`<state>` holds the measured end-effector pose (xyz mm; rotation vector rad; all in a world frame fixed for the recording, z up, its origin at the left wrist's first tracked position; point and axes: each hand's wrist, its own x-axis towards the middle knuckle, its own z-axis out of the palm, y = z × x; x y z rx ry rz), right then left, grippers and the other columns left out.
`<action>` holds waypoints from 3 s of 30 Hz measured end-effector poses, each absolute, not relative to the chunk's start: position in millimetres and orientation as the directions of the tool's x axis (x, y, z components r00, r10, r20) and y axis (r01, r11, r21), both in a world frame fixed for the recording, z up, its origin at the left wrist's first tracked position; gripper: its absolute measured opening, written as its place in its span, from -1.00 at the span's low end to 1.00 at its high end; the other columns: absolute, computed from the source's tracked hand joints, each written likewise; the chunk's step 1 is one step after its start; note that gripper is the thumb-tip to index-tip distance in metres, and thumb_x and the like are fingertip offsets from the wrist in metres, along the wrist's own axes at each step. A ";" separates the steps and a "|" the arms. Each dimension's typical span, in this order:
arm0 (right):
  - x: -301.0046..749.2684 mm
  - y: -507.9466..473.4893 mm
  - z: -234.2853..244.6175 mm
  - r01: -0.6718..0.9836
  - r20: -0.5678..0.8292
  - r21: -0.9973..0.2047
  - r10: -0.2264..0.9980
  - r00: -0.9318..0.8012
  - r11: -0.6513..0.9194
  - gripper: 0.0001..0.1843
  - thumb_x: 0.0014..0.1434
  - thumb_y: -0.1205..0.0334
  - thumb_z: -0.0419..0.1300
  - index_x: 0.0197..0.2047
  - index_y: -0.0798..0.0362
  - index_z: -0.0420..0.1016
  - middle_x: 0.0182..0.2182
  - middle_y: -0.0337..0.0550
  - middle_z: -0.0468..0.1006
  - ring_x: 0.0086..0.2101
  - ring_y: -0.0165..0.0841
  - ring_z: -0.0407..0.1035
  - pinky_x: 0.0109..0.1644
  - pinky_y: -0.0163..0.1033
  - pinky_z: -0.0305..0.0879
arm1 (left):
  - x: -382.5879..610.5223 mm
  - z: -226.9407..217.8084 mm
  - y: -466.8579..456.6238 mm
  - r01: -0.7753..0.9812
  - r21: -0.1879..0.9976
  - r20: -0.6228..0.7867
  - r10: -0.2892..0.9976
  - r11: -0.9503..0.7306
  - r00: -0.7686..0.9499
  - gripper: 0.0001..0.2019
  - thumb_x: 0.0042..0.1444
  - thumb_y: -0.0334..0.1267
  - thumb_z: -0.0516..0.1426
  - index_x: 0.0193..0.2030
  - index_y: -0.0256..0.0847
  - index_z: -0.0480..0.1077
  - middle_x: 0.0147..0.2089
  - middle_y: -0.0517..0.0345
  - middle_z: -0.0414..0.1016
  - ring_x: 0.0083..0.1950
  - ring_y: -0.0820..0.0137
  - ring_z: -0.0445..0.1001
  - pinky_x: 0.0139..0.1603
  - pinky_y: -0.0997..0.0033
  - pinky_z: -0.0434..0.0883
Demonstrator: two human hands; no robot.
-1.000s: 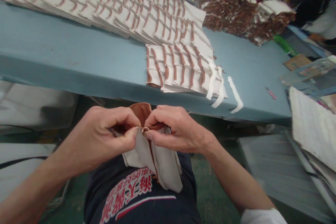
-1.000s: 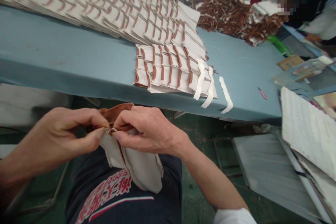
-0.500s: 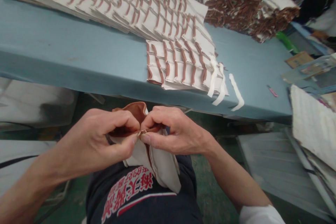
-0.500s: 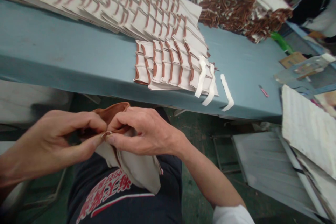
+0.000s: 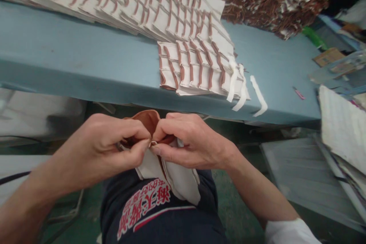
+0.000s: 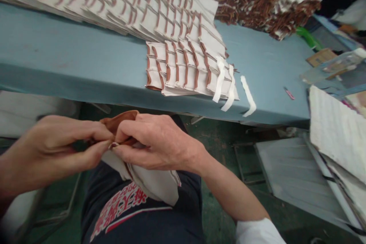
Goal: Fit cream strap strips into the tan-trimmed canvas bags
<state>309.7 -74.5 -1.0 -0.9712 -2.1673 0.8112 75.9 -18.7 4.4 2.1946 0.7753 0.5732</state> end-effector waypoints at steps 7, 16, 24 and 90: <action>301.5 -80.7 -3.2 0.320 0.249 -0.861 0.876 -0.413 0.395 -0.82 0.35 0.31 0.28 -0.33 0.04 0.48 -0.38 -0.31 0.51 -0.35 -0.45 0.36 -0.20 -0.34 0.25 | 78.2 5.2 -21.6 0.256 0.882 0.085 0.668 -0.396 0.740 -0.68 0.22 -0.25 0.11 -0.56 -0.18 0.47 -0.63 0.40 0.28 -0.63 0.60 0.19 -0.64 0.72 0.15; 289.7 -78.5 -4.4 0.399 0.065 -0.902 0.966 -0.252 0.165 -0.79 0.14 0.19 0.25 -0.47 0.01 0.33 -0.50 -0.38 0.40 -0.45 -0.47 0.23 -0.29 -0.29 0.13 | 74.1 -1.6 -22.6 0.279 0.877 0.057 0.660 -0.391 0.749 -0.60 0.40 -0.17 0.09 -0.47 -0.21 0.51 -0.55 0.34 0.38 -0.56 0.56 0.27 -0.59 0.66 0.19; 301.0 -69.7 -1.0 0.377 0.006 -0.912 0.924 -0.383 0.162 -0.67 0.25 0.07 0.32 -0.44 0.03 0.37 -0.49 -0.38 0.38 -0.44 -0.49 0.21 -0.34 -0.30 0.06 | 75.4 -6.6 -28.4 0.233 0.948 -0.021 0.689 -0.216 0.725 -0.74 0.23 -0.19 0.30 -0.47 -0.20 0.52 -0.51 0.35 0.44 -0.51 0.55 0.33 -0.53 0.67 0.27; 337.8 -70.7 14.1 0.590 0.024 -0.711 0.852 -0.522 0.382 -0.92 0.14 0.37 0.20 -0.31 0.01 0.49 -0.52 -0.40 0.48 -0.50 -0.48 0.27 -0.35 -0.30 -0.02 | 104.9 -20.5 -46.7 0.348 0.810 0.070 0.666 -0.473 0.743 -0.73 0.25 -0.21 0.16 -0.49 -0.10 0.34 -0.54 0.34 0.32 -0.53 0.46 0.24 -0.54 0.49 0.18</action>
